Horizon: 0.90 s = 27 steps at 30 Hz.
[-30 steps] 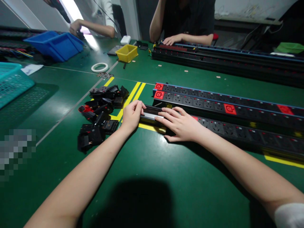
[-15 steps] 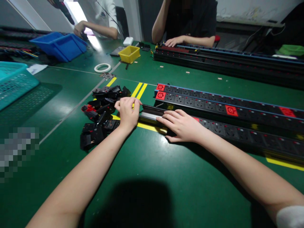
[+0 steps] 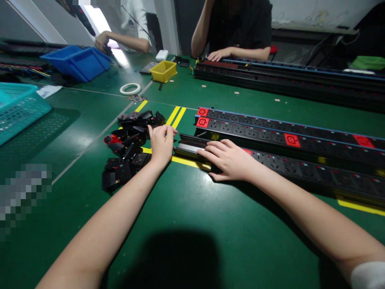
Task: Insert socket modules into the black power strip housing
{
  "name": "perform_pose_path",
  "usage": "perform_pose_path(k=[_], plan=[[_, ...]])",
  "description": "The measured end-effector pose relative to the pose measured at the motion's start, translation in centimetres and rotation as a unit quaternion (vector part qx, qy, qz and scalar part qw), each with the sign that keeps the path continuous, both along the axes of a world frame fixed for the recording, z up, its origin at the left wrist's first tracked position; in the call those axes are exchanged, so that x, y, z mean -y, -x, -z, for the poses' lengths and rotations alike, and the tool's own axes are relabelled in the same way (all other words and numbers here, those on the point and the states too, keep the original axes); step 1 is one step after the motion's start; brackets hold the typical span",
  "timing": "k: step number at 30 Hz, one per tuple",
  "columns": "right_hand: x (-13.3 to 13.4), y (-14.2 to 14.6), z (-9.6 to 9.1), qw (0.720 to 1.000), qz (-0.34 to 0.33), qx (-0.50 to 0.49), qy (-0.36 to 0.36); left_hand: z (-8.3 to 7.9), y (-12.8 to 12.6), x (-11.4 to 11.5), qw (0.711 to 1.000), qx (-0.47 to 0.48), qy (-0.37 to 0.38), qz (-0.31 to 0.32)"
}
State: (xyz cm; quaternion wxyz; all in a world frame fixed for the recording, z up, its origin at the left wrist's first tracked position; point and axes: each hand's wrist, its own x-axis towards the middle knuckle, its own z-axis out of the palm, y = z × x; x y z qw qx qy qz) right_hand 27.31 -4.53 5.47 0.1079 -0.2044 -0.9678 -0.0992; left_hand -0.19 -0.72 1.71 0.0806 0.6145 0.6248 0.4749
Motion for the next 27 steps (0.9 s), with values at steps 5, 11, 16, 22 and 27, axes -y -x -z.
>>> perform_pose_path(k=[5, 11, 16, 22, 27], plan=[[-0.01, -0.02, 0.02, 1.0, -0.002, 0.0, -0.01, 0.0, 0.02, -0.13, 0.999, -0.001, 0.038, -0.024], [-0.09, -0.02, 0.08, 1.0, -0.005, 0.001, -0.005, -0.33, -0.02, 0.05, 0.998, -0.008, 0.052, -0.028], [-0.19, -0.04, 0.32, 1.0, -0.007, -0.001, -0.001, -0.35, 0.12, 0.18, 0.999, 0.001, 0.042, -0.022], [-0.18, -0.07, 0.27, 1.0, -0.006, 0.004, -0.001, 0.09, 0.28, 0.27, 1.0, 0.025, -0.006, 0.002], [-0.11, -0.09, 0.1, 1.0, -0.006, 0.006, -0.002, 0.2, 0.31, 0.27, 0.997, 0.034, -0.053, -0.041]])
